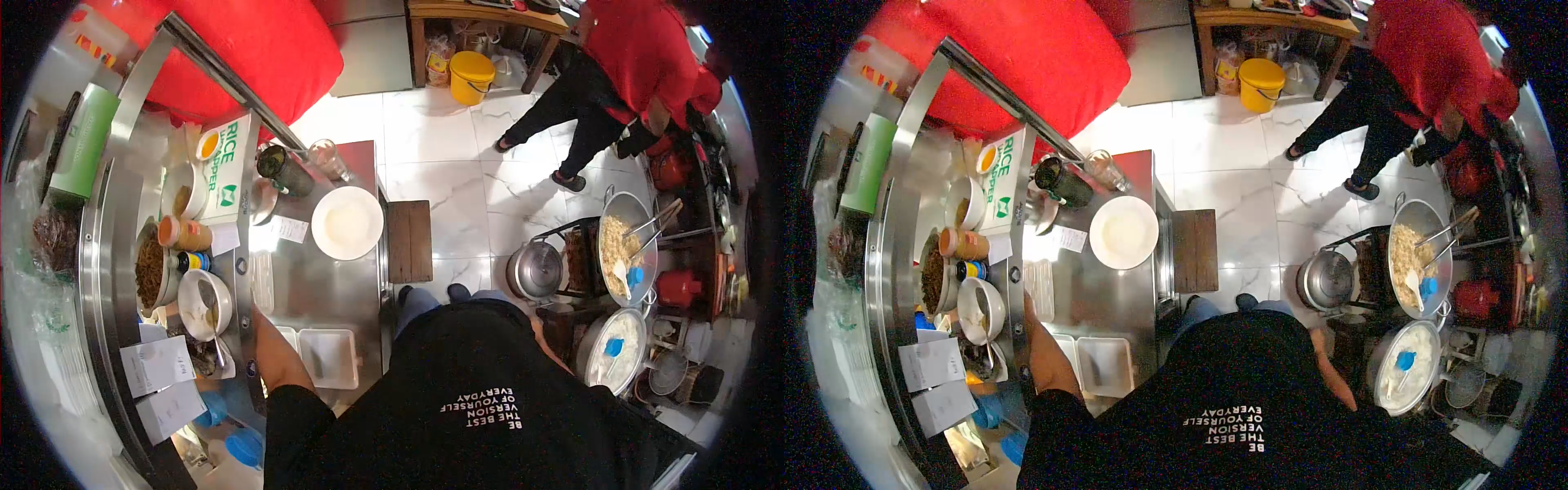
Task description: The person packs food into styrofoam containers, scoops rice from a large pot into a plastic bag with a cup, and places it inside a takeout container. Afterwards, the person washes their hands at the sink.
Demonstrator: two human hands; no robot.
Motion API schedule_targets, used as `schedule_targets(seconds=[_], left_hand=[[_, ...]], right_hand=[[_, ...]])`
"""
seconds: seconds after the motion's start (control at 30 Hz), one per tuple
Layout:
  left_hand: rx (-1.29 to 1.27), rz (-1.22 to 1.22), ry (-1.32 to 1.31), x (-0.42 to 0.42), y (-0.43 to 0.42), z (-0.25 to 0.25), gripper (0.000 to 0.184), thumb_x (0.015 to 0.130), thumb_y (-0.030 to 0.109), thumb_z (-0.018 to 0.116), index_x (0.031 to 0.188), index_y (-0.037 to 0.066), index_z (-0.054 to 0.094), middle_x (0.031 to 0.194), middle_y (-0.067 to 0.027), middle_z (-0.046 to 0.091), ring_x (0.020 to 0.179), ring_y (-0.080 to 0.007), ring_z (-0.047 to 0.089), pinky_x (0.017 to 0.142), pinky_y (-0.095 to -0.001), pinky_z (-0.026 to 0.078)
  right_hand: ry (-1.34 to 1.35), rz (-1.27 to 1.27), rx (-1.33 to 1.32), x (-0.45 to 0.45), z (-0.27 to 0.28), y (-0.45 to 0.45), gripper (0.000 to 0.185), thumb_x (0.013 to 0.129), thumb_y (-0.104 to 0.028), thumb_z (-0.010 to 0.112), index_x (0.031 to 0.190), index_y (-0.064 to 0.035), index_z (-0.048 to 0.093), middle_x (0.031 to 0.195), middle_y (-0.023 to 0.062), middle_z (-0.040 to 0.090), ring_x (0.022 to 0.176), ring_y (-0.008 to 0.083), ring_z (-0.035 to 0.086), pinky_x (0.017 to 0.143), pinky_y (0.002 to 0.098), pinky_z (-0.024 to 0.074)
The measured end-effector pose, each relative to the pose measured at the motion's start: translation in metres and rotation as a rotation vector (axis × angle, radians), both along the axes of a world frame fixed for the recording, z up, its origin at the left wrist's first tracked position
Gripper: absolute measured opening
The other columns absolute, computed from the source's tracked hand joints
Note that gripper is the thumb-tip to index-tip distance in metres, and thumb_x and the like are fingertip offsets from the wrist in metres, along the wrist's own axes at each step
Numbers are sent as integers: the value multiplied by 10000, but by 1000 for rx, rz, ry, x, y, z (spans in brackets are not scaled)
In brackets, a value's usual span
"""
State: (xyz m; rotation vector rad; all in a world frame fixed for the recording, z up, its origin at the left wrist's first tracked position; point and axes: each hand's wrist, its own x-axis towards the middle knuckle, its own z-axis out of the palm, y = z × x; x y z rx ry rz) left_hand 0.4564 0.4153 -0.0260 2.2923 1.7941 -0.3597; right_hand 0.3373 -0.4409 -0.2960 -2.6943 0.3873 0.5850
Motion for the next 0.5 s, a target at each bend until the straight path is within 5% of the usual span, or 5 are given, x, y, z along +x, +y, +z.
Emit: schedule_targets(seconds=[0.23,0.33,0.43,0.5], left_hand=[[76,-39,-70,15,-4,-2,391,936,358,492,1070,14,623,1067,-197,635,1004,-346,606,867,-445,473],[159,-52,-139,17,-21,4,360,924,334,515,1059,17,618,1050,-192,636,993,-345,608,859,-449,476],[337,-118,-255,21,-70,24,329,912,310,537,1048,20,614,1032,-186,636,982,-343,610,852,-452,479],[385,-234,-370,34,-113,35,310,904,294,552,1041,23,612,1021,-182,637,975,-342,611,846,-455,481]], right_hand=[[-72,226,181,3,-63,-61,281,820,-258,611,876,-2,712,820,183,688,700,306,647,624,380,503],[264,-73,314,87,101,30,311,825,-246,578,925,30,682,769,173,697,654,306,684,664,434,544],[23,231,156,141,102,49,188,892,-186,577,875,-22,668,702,71,627,660,202,633,601,330,504],[21,-293,448,167,129,93,174,910,-169,564,886,-23,655,696,45,609,668,177,622,597,322,500]])
